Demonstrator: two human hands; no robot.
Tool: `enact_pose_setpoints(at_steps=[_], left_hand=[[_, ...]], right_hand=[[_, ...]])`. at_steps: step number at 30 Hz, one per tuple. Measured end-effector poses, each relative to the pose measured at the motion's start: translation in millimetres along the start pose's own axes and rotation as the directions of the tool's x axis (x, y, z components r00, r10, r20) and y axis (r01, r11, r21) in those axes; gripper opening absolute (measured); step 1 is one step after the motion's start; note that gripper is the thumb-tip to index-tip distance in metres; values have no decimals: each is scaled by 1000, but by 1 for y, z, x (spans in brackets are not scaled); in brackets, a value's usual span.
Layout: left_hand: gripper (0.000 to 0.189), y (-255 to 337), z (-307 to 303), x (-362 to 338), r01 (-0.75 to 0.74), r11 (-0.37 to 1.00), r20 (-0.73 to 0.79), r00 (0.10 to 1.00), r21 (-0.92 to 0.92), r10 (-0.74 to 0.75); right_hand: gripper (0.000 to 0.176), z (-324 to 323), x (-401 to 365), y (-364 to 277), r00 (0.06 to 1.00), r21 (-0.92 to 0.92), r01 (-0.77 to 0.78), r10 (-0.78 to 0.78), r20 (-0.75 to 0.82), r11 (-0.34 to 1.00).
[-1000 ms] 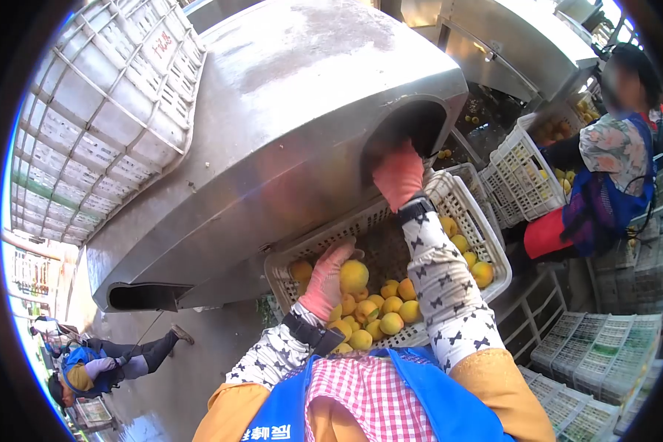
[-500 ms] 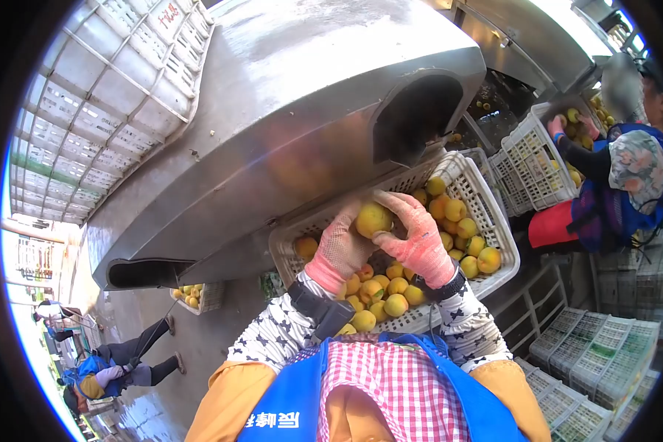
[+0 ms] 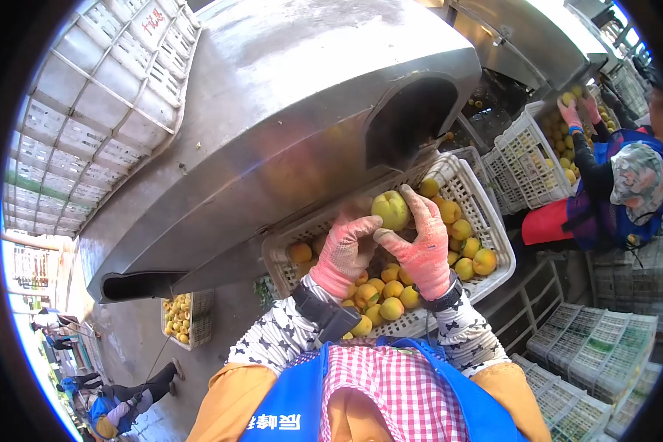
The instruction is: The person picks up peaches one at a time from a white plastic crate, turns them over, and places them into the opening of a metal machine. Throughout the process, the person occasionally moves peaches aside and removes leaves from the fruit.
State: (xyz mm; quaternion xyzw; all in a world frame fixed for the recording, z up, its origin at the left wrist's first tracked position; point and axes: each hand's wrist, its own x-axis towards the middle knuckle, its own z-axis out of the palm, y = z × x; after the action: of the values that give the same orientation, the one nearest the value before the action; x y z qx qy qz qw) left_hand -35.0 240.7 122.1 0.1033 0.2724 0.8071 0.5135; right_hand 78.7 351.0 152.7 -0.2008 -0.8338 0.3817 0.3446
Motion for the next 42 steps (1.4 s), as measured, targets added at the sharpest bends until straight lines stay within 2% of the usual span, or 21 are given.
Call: enact_pose_setpoints(at_steps=[4, 6, 8, 10, 11, 13, 14, 15, 16, 18, 20, 22, 24, 26, 28, 34, 37, 38, 40, 41, 42], left_hand=[[30, -10, -7, 15, -62, 997, -25, 998, 39, 63], [30, -4, -5, 24, -27, 980, -26, 999, -199, 22], [31, -21, -41, 26, -39, 993, -111, 993, -113, 27], [33, -27, -62, 16, 107, 911, -321, 947, 399, 29], [36, -52, -115, 11, 85, 830, -238, 970, 551, 58], [52, -41, -105, 5, 560, 415, -523, 826, 717, -210], [54, -46, -124, 9, 434, 134, -411, 895, 891, -173], [56, -54, -145, 8, 243, -154, -270, 945, 958, -185], [56, -61, -158, 12, 254, -139, -279, 938, 957, -207], [60, -75, -177, 22, -100, -617, -305, 801, 781, -515], [68, -91, -182, 24, -110, -584, -341, 719, 804, -605], [73, -107, -173, 26, -87, -495, -302, 697, 865, -650], [79, -142, -179, 34, 9, -397, -271, 744, 918, -610], [86, -163, -171, 42, 100, -286, -252, 786, 953, -564], [98, -170, -157, 48, 344, -103, -323, 680, 933, -659], [101, -186, -148, 62, 237, -267, -354, 512, 934, -783], [92, -210, -176, 63, 495, 105, -169, 477, 862, -862], [92, -214, -182, 56, 494, 101, -171, 476, 864, -862], [83, -219, -192, 43, 740, 342, -44, 447, 579, -893], [78, -202, -178, 46, 763, 269, -133, 419, 588, -898], [78, -192, -168, 46, 758, 277, -125, 424, 591, -897]], right_hand=[[70, 10, 20, 6, 996, -133, -5, -6, -86, 991], [69, 14, 41, 20, 991, -138, -1, -18, -132, 990], [63, 24, 67, 46, 987, -276, 14, -57, -147, 961], [57, 38, 100, 65, 991, -405, -2, -52, -123, 914], [57, 50, 115, 70, 995, -443, -54, 13, -95, 895], [54, 64, 135, 78, 982, -487, 59, -138, -128, 871], [54, 51, 142, 74, 962, -481, 143, -236, -137, 865], [50, 33, 148, 64, 994, -266, 61, -83, -74, 962], [50, 17, 145, 56, 996, -277, 43, -61, -58, 960], [44, -13, 126, 39, 990, -32, 82, -85, -111, 996], [37, -27, 86, 46, 986, 101, -168, 168, 16, 980], [37, -27, 35, 67, 855, -44, -427, 419, 305, 903], [36, -30, -15, 102, 721, -343, -308, 453, 524, 887], [37, -36, -33, 104, 414, -676, -99, 648, 639, 730], [42, -41, -43, 96, 221, -790, 9, 769, 600, 614], [56, -17, -66, 107, 121, -813, 103, 804, 582, 573], [24, -4, -53, 116, -195, -647, 269, 698, 689, 713], [24, -7, -49, 117, -193, -648, 266, 698, 690, 714], [32, -28, -43, 124, -1, -668, -44, 669, 743, 743], [42, -43, -41, 123, 238, -503, -236, 552, 799, 831], [54, -58, -36, 121, 349, -344, -409, 494, 797, 845]])
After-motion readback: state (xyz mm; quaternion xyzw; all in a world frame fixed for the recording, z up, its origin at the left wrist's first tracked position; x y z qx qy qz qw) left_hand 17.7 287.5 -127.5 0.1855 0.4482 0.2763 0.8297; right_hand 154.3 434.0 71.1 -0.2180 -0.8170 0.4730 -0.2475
